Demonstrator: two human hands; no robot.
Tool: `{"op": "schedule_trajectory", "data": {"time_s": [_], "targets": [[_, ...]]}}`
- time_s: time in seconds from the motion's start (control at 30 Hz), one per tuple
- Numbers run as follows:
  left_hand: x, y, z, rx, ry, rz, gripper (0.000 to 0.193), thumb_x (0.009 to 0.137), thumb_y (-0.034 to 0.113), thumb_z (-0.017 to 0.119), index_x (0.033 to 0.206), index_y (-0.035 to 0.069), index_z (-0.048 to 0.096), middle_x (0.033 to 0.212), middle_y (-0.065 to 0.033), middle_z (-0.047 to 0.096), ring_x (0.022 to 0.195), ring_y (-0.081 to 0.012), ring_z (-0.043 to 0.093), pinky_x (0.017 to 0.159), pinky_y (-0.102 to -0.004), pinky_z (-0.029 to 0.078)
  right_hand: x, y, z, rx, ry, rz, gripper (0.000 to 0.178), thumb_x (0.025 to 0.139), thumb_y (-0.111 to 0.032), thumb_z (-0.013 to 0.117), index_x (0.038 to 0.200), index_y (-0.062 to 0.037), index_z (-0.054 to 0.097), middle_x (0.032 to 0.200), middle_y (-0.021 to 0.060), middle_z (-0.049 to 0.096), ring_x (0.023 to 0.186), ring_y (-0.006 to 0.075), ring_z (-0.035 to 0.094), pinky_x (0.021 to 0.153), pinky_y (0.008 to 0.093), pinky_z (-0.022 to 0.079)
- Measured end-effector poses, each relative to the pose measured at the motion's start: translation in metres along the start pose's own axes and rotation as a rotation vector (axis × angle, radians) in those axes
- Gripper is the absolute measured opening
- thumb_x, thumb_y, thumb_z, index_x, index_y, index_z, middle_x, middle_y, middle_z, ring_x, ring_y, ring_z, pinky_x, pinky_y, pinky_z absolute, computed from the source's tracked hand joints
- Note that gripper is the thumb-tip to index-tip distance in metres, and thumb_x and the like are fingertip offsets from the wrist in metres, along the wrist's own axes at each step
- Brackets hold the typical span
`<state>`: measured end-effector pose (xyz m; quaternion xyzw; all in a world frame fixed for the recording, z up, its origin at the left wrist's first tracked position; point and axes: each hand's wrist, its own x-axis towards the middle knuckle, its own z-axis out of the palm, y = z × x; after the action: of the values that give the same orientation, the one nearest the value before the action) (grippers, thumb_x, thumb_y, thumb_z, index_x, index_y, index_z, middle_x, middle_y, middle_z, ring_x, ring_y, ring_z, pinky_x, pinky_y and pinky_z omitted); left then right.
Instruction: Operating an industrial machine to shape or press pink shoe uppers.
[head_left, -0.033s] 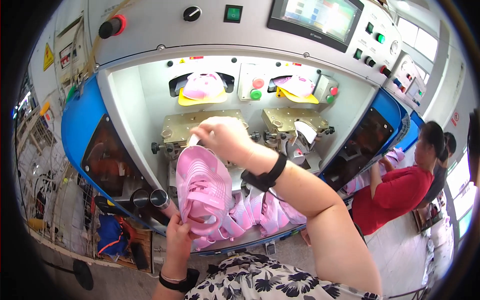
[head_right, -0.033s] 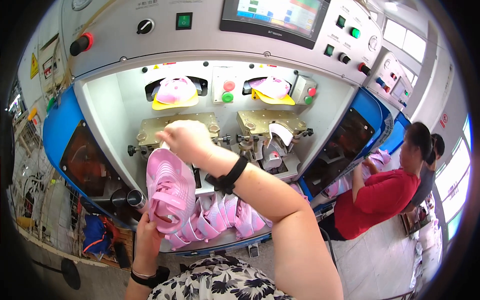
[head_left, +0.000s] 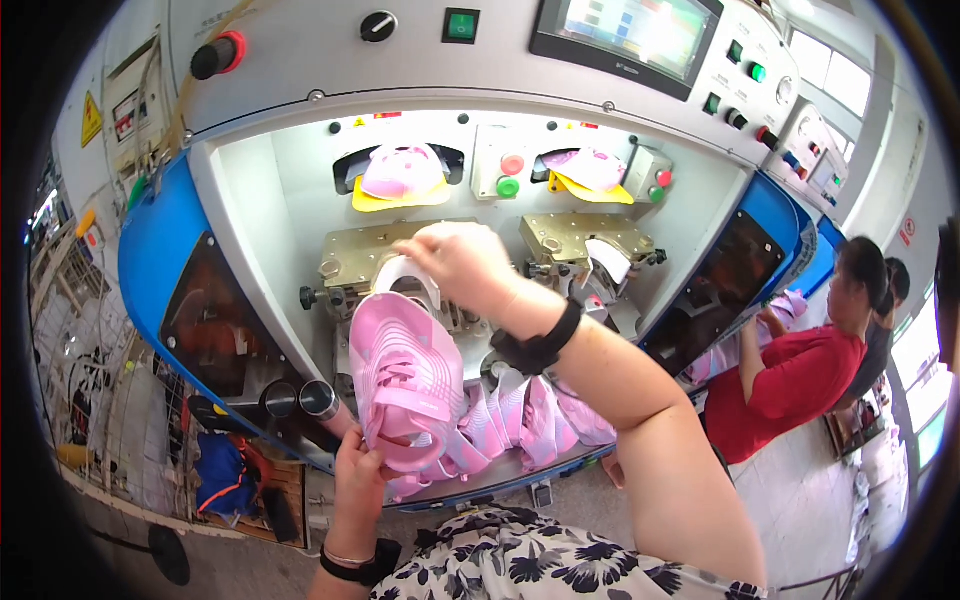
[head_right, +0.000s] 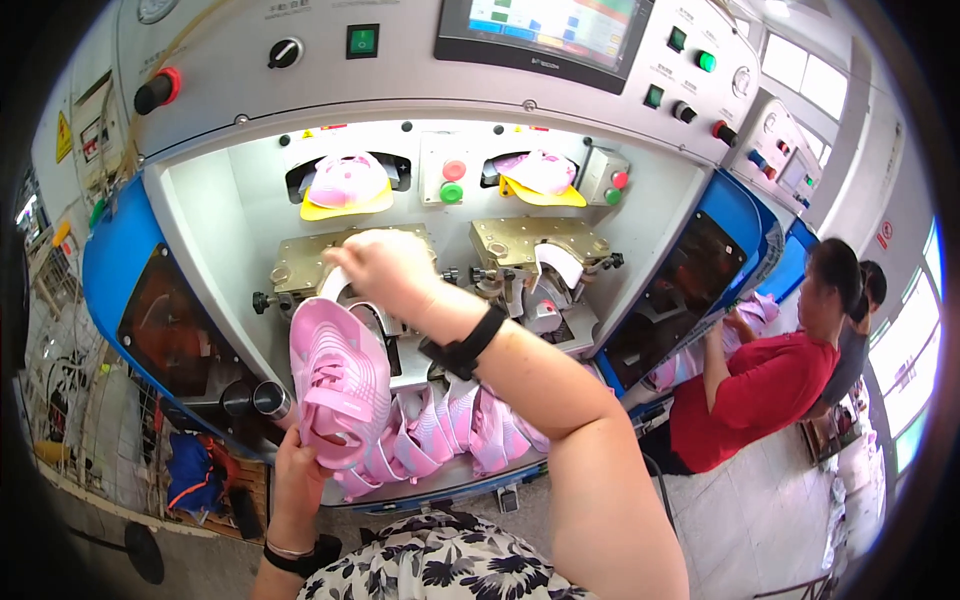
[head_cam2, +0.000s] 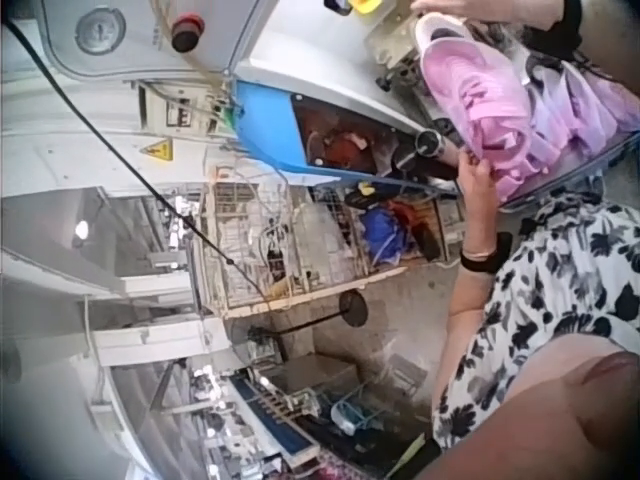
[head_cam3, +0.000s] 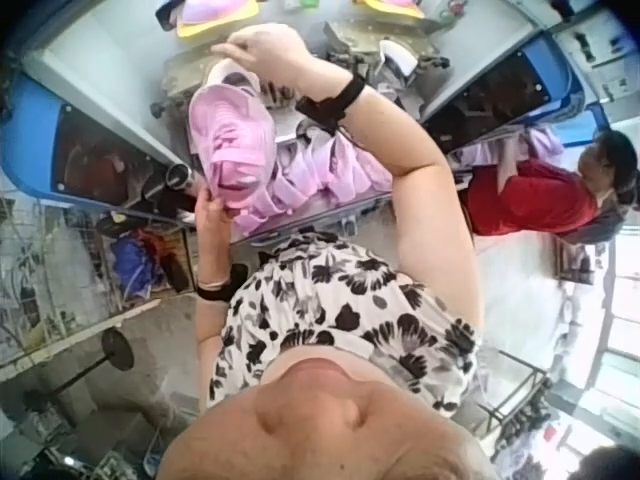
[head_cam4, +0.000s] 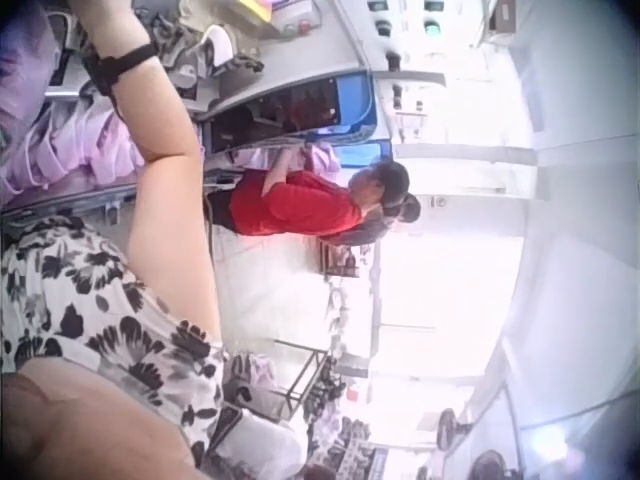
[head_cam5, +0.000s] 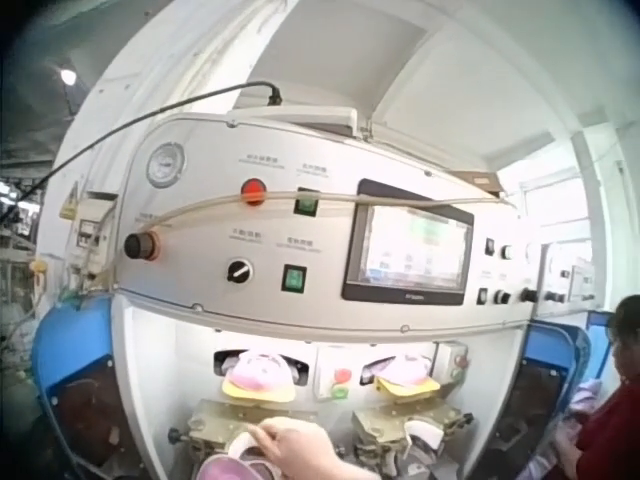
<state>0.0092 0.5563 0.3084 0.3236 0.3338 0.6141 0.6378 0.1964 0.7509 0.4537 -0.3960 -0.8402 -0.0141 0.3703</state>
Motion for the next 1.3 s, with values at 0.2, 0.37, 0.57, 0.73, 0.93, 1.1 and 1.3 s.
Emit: {"op": "schedule_trajectory", "data": {"time_s": [0.2, 0.37, 0.57, 0.73, 0.93, 1.1, 1.3], "targets": [[0.017, -0.026, 0.008, 0.009, -0.195, -0.189, 0.038, 0.089, 0.007, 0.055, 0.122, 0.001, 0.037, 0.109, -0.0200, 0.063, 0.091, -0.0275, 0.069, 0.078, -0.0373, 0.061, -0.075, 0.046, -0.045, 0.221, 0.139, 0.320, 0.027, 0.096, -0.025, 0.055, 0.083, -0.0051, 0.069, 0.064, 0.0099, 0.062, 0.059, 0.0231, 0.061, 0.058, 0.0344, 0.046], [0.056, -0.074, 0.035, 0.171, -0.327, -0.427, 0.041, 0.090, 0.003, 0.059, 0.124, 0.000, 0.036, 0.109, -0.0186, 0.061, 0.095, -0.0264, 0.067, 0.074, -0.0378, 0.062, -0.175, 0.037, -0.049, 0.149, 0.292, 0.388, 0.012, 0.093, -0.008, 0.059, 0.087, 0.0004, 0.067, 0.079, 0.0124, 0.064, 0.069, 0.0237, 0.063, 0.063, 0.0318, 0.048], [0.058, -0.135, 0.097, 0.290, -0.556, -0.450, 0.044, 0.082, -0.001, 0.068, 0.114, 0.002, 0.038, 0.112, -0.0143, 0.061, 0.099, -0.0178, 0.065, 0.079, -0.0293, 0.056, -0.241, 0.082, -0.085, 0.031, 0.303, 0.746, 0.028, 0.095, -0.025, 0.061, 0.108, -0.0006, 0.063, 0.098, 0.0137, 0.062, 0.091, 0.0241, 0.062, 0.078, 0.0324, 0.049], [0.050, -0.153, 0.128, 0.308, -0.601, -0.478, 0.047, 0.082, -0.006, 0.067, 0.116, 0.004, 0.037, 0.112, -0.0114, 0.060, 0.103, -0.0181, 0.064, 0.087, -0.0314, 0.054, -0.261, 0.108, -0.114, 0.079, 0.219, 0.703, 0.024, 0.094, -0.019, 0.061, 0.110, -0.0008, 0.063, 0.103, 0.0123, 0.062, 0.089, 0.0217, 0.062, 0.076, 0.0308, 0.049], [0.046, -0.108, 0.128, 0.104, -0.295, 0.014, 0.049, 0.081, -0.009, 0.062, 0.120, 0.005, 0.035, 0.115, -0.0119, 0.055, 0.109, -0.0181, 0.059, 0.094, -0.0311, 0.049, -0.200, 0.096, -0.126, 0.095, 0.293, 0.315, 0.018, 0.090, -0.008, 0.062, 0.107, -0.0021, 0.064, 0.107, 0.0116, 0.061, 0.082, 0.0200, 0.060, 0.071, 0.0301, 0.050], [0.047, -0.025, 0.101, 0.178, 0.052, 0.294, 0.029, 0.089, 0.003, 0.052, 0.115, 0.002, 0.038, 0.096, -0.0110, 0.060, 0.091, -0.0151, 0.063, 0.077, -0.0294, 0.055, -0.088, 0.082, -0.087, 0.156, 0.247, -0.066, 0.015, 0.087, -0.005, 0.063, 0.102, -0.0055, 0.061, 0.103, 0.0111, 0.061, 0.075, 0.0276, 0.064, 0.064, 0.0343, 0.053], [0.041, 0.032, 0.074, 0.211, 0.202, 0.304, 0.028, 0.099, 0.024, 0.055, 0.113, 0.004, 0.043, 0.087, -0.0053, 0.062, 0.068, -0.0127, 0.066, 0.061, -0.0272, 0.057, 0.068, 0.064, -0.019, -0.026, -0.007, -0.034, 0.039, 0.096, -0.034, 0.053, 0.124, -0.0069, 0.055, 0.115, 0.0185, 0.063, 0.093, 0.0365, 0.064, 0.079, 0.0436, 0.052]]}}
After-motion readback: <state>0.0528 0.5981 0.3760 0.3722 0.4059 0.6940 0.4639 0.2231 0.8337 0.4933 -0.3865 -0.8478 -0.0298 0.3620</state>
